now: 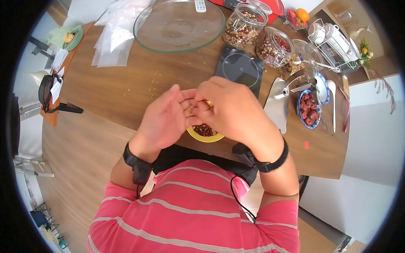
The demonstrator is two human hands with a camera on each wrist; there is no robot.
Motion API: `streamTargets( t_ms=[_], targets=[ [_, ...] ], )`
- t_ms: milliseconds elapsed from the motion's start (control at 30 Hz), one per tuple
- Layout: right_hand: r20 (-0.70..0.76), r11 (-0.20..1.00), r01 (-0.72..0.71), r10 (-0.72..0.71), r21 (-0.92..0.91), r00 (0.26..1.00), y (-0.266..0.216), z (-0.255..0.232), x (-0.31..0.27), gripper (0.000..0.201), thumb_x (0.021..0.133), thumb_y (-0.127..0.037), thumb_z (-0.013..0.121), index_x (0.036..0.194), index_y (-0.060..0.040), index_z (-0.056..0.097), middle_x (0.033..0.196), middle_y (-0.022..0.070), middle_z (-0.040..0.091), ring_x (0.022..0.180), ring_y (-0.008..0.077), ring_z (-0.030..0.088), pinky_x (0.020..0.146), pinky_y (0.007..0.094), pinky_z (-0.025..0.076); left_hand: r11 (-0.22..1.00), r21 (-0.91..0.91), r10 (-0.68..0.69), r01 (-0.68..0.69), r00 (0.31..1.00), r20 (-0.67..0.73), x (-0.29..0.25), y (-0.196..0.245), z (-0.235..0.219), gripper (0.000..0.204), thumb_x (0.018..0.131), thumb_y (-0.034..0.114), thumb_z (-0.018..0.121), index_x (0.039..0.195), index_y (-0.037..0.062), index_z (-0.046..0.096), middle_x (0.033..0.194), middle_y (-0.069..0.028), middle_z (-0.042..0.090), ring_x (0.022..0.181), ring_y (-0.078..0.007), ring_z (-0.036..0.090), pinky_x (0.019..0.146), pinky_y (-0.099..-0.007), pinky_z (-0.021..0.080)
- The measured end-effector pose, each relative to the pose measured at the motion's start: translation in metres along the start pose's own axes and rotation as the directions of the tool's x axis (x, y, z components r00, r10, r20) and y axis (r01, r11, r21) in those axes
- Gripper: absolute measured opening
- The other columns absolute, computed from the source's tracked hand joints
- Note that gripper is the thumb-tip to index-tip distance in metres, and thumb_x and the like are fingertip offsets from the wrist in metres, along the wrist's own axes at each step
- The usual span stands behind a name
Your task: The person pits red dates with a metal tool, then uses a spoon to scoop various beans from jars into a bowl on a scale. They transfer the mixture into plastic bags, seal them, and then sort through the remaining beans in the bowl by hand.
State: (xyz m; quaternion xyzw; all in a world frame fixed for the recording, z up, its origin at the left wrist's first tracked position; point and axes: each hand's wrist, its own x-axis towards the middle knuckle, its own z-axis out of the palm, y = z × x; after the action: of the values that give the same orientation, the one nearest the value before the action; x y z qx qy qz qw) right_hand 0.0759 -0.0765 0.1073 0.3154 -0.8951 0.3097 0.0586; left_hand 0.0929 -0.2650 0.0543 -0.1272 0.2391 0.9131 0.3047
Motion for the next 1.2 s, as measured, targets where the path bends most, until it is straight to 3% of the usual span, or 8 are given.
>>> streamTargets(
  t_ms=[100,267,467,700,767,867,967,1200],
  targets=[
    [0.083,0.994,-0.111,0.11,0.014,0.99,0.011,-0.004,-0.006,0.012,0.078,-0.004,0.069,0.089,-0.0029,0.064,0.082,0.0137,0.065,0.08,0.0356,0.067,0.07,0.0439,0.054,0.998,0.056,-0.029,0.017,0.977,0.21,-0.005,0.016,-0.054,0.043,0.109,0.044,0.046,0.12,0.0064,0.063,0.096,-0.0018,0.064,0.079,-0.0128,0.058,0.069,-0.0278,0.048],
    [0.219,0.988,-0.147,0.134,0.04,0.966,0.027,0.018,-0.01,0.012,0.08,-0.004,0.067,0.091,-0.0012,0.065,0.085,0.0161,0.067,0.081,0.0378,0.068,0.072,0.0453,0.054,0.938,0.345,0.073,-0.048,0.996,-0.06,-0.001,0.017,-0.059,0.021,0.104,0.03,0.057,0.095,0.0113,0.056,0.066,0.0065,0.042,0.051,-0.0039,0.032,0.044,-0.0221,0.023],
    [0.182,0.994,-0.11,0.111,-0.019,0.977,0.028,0.025,-0.009,0.015,0.083,-0.002,0.066,0.098,-0.0021,0.07,0.089,0.0177,0.069,0.085,0.0402,0.068,0.075,0.047,0.054,0.26,0.966,0.321,-0.01,0.944,-0.076,0.011,-0.006,-0.049,0.025,0.095,0.021,0.07,0.108,0.0023,0.058,0.064,0.0023,0.054,0.058,-0.0071,0.051,0.053,-0.0248,0.039],
    [0.264,0.979,-0.194,0.205,-0.067,0.942,0.025,0.026,-0.018,0.017,0.088,0.002,0.065,0.103,-0.0019,0.071,0.096,0.0195,0.071,0.09,0.0411,0.068,0.077,0.0464,0.055,0.115,0.993,0.318,-0.028,0.948,-0.01,0.011,-0.011,-0.042,0.031,0.091,0.013,0.066,0.118,0.0009,0.058,0.068,-0.0053,0.062,0.063,-0.0133,0.058,0.063,-0.0332,0.048],
    [0.286,0.97,-0.228,0.241,-0.079,0.927,0.024,0.027,-0.017,0.017,0.088,0.003,0.065,0.103,-0.0018,0.072,0.097,0.0201,0.072,0.091,0.0414,0.068,0.078,0.0468,0.055,0.111,0.993,0.341,-0.027,0.94,-0.013,0.007,-0.01,-0.036,0.033,0.09,0.021,0.067,0.117,0.0023,0.06,0.071,-0.0126,0.067,0.071,-0.0319,0.069,0.068,-0.0434,0.052],
    [0.298,0.98,-0.196,0.178,0.031,0.938,0.026,0.034,-0.021,0.024,0.083,0.001,0.063,0.104,-0.0034,0.072,0.098,0.0199,0.071,0.092,0.0424,0.068,0.079,0.0476,0.055,0.009,1.0,0.34,-0.029,0.94,0.024,0.001,-0.004,-0.022,0.032,0.09,0.02,0.066,0.116,0.0029,0.06,0.071,-0.0145,0.067,0.071,-0.0356,0.068,0.067,-0.0455,0.052],
    [0.236,0.981,-0.181,0.161,0.064,0.958,0.02,0.033,-0.017,0.024,0.083,0.001,0.063,0.105,-0.0041,0.073,0.097,0.0201,0.071,0.091,0.0419,0.069,0.077,0.0475,0.055,-0.045,0.994,0.398,-0.098,0.911,0.107,0.002,-0.004,-0.023,0.028,0.089,0.014,0.068,0.114,0.0031,0.061,0.063,-0.0081,0.06,0.058,-0.0207,0.06,0.059,-0.0358,0.046],
    [0.299,0.963,-0.265,0.238,0.054,0.924,0.018,0.023,-0.019,0.03,0.082,0.002,0.064,0.109,-0.007,0.073,0.099,0.0202,0.073,0.09,0.041,0.07,0.077,0.0476,0.056,-0.064,0.991,0.412,-0.119,0.901,0.135,0.003,0.001,-0.024,0.025,0.089,0.014,0.067,0.112,0.0031,0.063,0.061,-0.0075,0.059,0.056,-0.0197,0.058,0.058,-0.0352,0.045]
  ],
)
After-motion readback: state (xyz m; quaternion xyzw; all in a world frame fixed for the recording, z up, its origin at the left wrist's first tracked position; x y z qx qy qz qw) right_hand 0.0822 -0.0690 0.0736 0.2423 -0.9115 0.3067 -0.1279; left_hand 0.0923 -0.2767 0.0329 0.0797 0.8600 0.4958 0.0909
